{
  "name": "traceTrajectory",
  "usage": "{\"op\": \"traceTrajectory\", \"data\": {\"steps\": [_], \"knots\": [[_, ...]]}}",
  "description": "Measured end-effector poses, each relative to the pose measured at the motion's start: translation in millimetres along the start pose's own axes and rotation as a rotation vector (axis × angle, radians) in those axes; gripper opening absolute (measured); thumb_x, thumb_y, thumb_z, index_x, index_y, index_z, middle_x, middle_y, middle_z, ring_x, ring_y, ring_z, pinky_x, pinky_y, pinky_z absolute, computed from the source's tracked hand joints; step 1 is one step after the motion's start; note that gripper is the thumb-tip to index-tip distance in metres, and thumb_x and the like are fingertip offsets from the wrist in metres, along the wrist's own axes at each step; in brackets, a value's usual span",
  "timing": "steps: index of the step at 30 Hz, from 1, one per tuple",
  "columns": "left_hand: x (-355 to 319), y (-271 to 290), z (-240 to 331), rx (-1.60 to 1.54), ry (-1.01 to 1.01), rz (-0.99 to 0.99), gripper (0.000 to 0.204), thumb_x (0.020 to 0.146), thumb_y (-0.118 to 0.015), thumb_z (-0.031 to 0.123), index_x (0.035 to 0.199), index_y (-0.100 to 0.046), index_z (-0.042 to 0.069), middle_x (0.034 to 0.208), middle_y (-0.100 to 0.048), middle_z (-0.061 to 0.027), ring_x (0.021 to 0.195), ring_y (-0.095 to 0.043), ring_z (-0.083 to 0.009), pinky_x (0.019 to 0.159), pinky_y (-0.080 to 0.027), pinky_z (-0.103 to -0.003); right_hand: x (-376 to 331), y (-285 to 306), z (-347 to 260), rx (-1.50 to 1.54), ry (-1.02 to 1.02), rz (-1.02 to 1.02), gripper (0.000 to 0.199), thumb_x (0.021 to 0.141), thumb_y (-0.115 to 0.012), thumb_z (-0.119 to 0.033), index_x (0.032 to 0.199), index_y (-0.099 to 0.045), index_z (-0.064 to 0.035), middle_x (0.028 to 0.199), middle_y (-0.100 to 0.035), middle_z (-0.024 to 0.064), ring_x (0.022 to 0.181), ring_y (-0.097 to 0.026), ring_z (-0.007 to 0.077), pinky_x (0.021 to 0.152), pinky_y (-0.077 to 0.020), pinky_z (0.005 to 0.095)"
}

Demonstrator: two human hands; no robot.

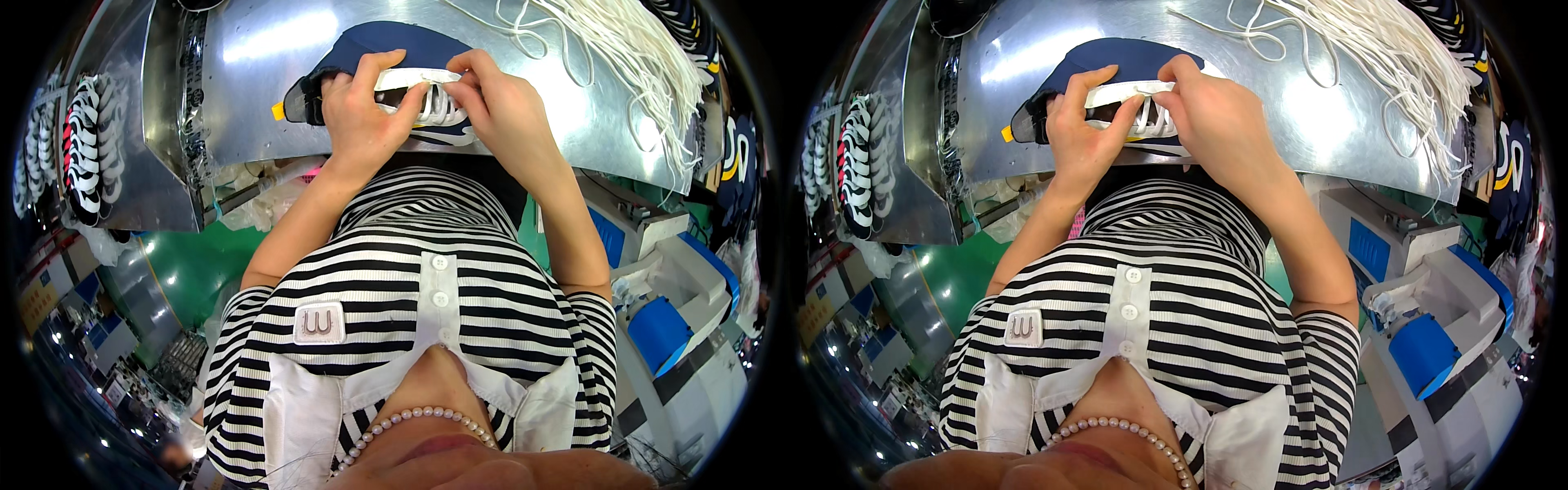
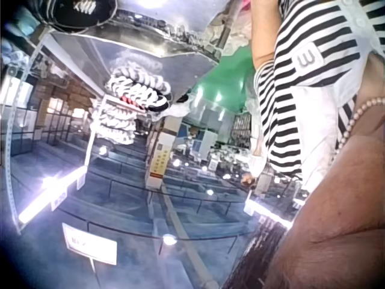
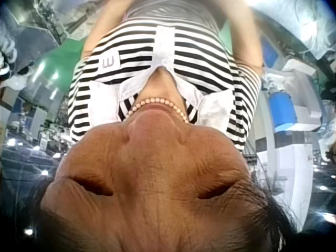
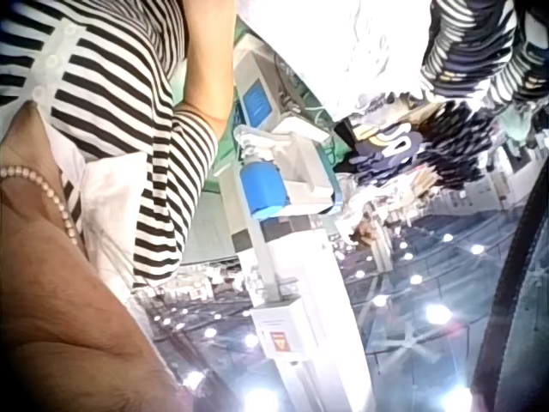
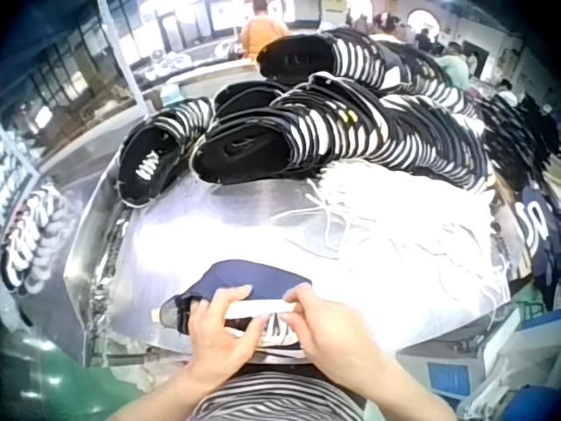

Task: The person threads white shoelaces through the eyelets of a blue and white sneaker, then repeats the process on a second shoe. The person handles the shoes and laces by hand on a metal workbench.

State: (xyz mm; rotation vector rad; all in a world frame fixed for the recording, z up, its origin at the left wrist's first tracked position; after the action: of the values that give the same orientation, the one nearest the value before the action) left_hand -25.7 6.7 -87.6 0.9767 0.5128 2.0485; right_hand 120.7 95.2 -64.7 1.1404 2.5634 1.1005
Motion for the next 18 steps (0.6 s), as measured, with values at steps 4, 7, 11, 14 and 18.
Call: {"op": "traceTrajectory", "data": {"steps": [4, 7, 11, 14, 18], "knots": [[-1.1, 2.1, 4.3, -0.03, -0.03, -0.027, 0.034, 0.076, -0.077, 0.019, 0.107, -0.067, 0.009, 0.077, -0.068, -0.0044, 0.064, -0.059, -0.0243, 0.072, -0.042, -0.035, 5.3, -9.3, 1.8, -0.012, -0.048, -0.078, 0.024, 0.092, -0.063, -0.018, 0.107, -0.055, -0.0006, 0.071, -0.067, 0.0136, 0.067, -0.067, 0.0324, 0.06, -0.051, 0.0412], [-6.5, -0.4, 1.6, -0.15, 0.04, -0.086, 0.036, 0.077, -0.075, 0.014, 0.111, -0.066, 0.007, 0.081, -0.068, -0.0063, 0.067, -0.06, -0.0257, 0.072, -0.043, -0.037, 9.7, -24.4, 3.5, 0.005, -0.109, -0.078, 0.027, 0.092, -0.061, -0.018, 0.109, -0.052, 0.0021, 0.07, -0.067, 0.0159, 0.065, -0.067, 0.0336, 0.059, -0.0519, 0.0424], [-3.4, -4.5, -1.2, -0.147, 0.033, -0.139, 0.039, 0.079, -0.075, 0.011, 0.116, -0.064, 0.006, 0.088, -0.069, -0.0091, 0.075, -0.063, -0.0244, 0.073, -0.047, -0.034, 15.0, -38.8, -3.1, -0.188, -0.068, -0.09, 0.028, 0.093, -0.059, -0.018, 0.109, -0.051, 0.0039, 0.073, -0.068, 0.018, 0.066, -0.068, 0.0353, 0.06, -0.0531, 0.0434], [-0.4, -3.0, -4.6, -0.202, 0.169, -0.221, 0.042, 0.08, -0.079, 0.012, 0.118, -0.063, 0.004, 0.096, -0.072, -0.0112, 0.084, -0.067, -0.0174, 0.076, -0.051, -0.029, 18.8, -20.6, 3.2, -0.12, -0.072, -0.156, 0.027, 0.096, -0.055, -0.02, 0.109, -0.053, 0.0031, 0.079, -0.069, 0.0198, 0.075, -0.069, 0.0367, 0.067, -0.0534, 0.0451], [-0.5, -5.9, 0.7, -0.079, 0.192, -0.229, 0.042, 0.077, -0.083, 0.018, 0.114, -0.066, 0.006, 0.09, -0.072, -0.0093, 0.082, -0.065, -0.0167, 0.075, -0.05, -0.029, 13.9, -17.1, 3.3, -0.12, -0.106, -0.212, 0.023, 0.097, -0.054, -0.02, 0.104, -0.058, 0.0015, 0.08, -0.069, 0.0173, 0.077, -0.069, 0.0351, 0.068, -0.0529, 0.0446]]}}
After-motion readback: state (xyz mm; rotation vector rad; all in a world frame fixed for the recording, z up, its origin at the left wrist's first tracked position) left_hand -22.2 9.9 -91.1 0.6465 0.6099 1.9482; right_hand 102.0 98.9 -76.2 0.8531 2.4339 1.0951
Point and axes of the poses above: each hand's wrist, its own x-axis towards the middle knuckle, its own y-axis out of the back of the hand, z = x × y, the point moved 5 cm from there along x, towards the middle knuckle
